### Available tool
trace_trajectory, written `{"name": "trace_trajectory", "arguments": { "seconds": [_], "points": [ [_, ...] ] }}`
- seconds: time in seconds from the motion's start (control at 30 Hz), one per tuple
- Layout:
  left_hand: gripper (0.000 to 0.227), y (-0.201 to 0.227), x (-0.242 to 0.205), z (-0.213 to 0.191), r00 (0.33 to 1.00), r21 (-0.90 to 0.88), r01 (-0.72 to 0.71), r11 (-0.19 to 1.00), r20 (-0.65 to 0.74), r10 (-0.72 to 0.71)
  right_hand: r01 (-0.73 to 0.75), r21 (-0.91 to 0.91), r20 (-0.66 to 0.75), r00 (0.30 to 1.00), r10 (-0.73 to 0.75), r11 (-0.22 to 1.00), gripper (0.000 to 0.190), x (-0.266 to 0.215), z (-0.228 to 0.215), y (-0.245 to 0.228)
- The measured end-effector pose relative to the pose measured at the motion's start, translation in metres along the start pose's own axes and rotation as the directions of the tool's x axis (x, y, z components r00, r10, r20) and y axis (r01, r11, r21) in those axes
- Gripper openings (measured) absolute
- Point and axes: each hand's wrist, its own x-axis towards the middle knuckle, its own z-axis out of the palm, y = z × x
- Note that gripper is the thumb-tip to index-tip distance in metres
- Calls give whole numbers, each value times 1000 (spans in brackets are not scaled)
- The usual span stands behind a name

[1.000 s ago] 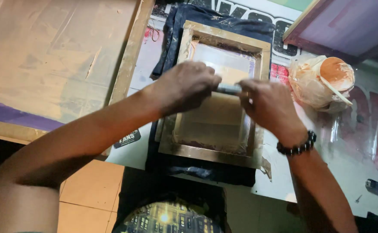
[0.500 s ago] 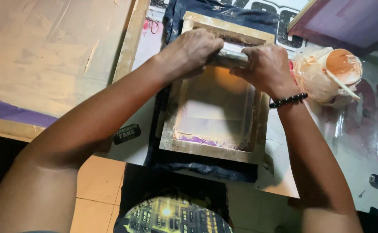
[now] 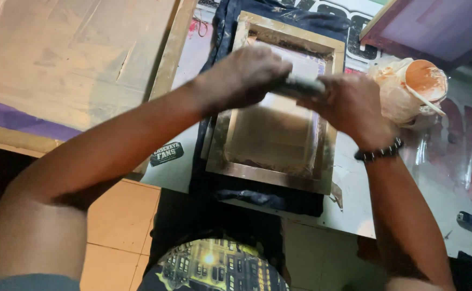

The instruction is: The person uses a squeegee to spread white ink across a screen printing frame placed over a dark t-shirt. They repeatedly pull the squeegee across the mesh to ensure even coverage of the ink.

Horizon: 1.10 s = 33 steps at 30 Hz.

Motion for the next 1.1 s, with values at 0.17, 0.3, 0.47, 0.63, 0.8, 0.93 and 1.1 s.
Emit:
{"name": "trace_trajectory", "arguments": {
  "seconds": [0.17, 0.3, 0.47, 0.63, 0.8, 0.93, 1.1],
  "points": [
    [28, -77, 65, 12, 982, 168, -34, 985, -179, 65, 7, -159, -279, 959, -52, 987, 41, 83, 43, 39],
    [31, -110, 69, 40, 961, 164, -52, 985, -259, 94, -23, -106, -238, 971, -3, 994, 44, 106, 73, 44],
    [33, -84, 37, 46, 971, 112, -71, 991, -219, 94, 71, -158, -194, 976, -102, 985, 35, 73, 61, 25],
    [10, -30, -23, 46, 997, 58, -25, 998, -65, 28, 141, -5, -148, 979, -140, 990, 24, 5, 38, -23],
    [4, 27, -74, 57, 972, 221, -136, 966, -161, 174, 40, 29, 82, 996, -42, 999, 19, -60, 18, -55],
    [23, 33, -70, 30, 985, 176, -124, 977, -98, 143, 62, 128, 71, 995, -72, 990, 28, -54, 8, -39],
    [15, -17, 8, 29, 907, 357, -53, 932, -373, 195, 112, -57, -324, 938, -125, 992, 18, 10, 21, 4]
  ]
}}
